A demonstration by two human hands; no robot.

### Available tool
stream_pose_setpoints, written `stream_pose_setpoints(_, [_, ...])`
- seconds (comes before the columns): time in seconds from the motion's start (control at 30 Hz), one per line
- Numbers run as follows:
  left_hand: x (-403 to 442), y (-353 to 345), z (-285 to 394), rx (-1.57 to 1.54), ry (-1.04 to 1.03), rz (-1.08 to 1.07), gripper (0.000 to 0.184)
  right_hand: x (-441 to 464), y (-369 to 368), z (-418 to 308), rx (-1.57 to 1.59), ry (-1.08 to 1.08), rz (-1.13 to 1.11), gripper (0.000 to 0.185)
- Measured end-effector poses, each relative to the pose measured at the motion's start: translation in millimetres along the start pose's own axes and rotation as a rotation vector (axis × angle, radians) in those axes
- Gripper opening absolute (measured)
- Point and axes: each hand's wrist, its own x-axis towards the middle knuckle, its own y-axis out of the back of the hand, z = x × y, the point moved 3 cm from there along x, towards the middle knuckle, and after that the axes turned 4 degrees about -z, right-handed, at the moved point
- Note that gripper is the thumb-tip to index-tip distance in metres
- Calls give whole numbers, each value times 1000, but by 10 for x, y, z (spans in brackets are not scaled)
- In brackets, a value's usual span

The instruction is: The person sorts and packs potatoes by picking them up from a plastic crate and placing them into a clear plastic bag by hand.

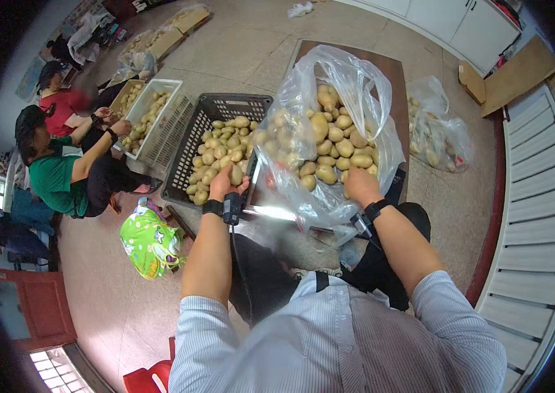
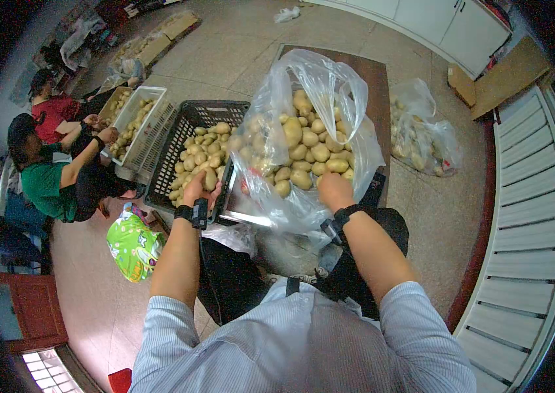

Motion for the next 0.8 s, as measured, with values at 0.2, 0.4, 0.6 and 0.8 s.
stream_pose_setpoints(0.2, [-317, 3, 127, -143, -62, 190, 31, -163, -133, -130, -58, 56, 21, 22])
stream_pose_setpoints(0.4, [-362, 66, 123, -102, -51, 288, 30, -254, -385, -193, -146, 185, -5, 19])
stream_pose_setpoints(0.6, [-339, 274, 243, 1451, -396, 350, 28, -187, -552, -198, -177, 279, 2, 17])
stream_pose_setpoints(0.8, [-83, 496, 153, 1705, -502, 394, 32, -37, -528, -191, 155, 262, 17, 23])
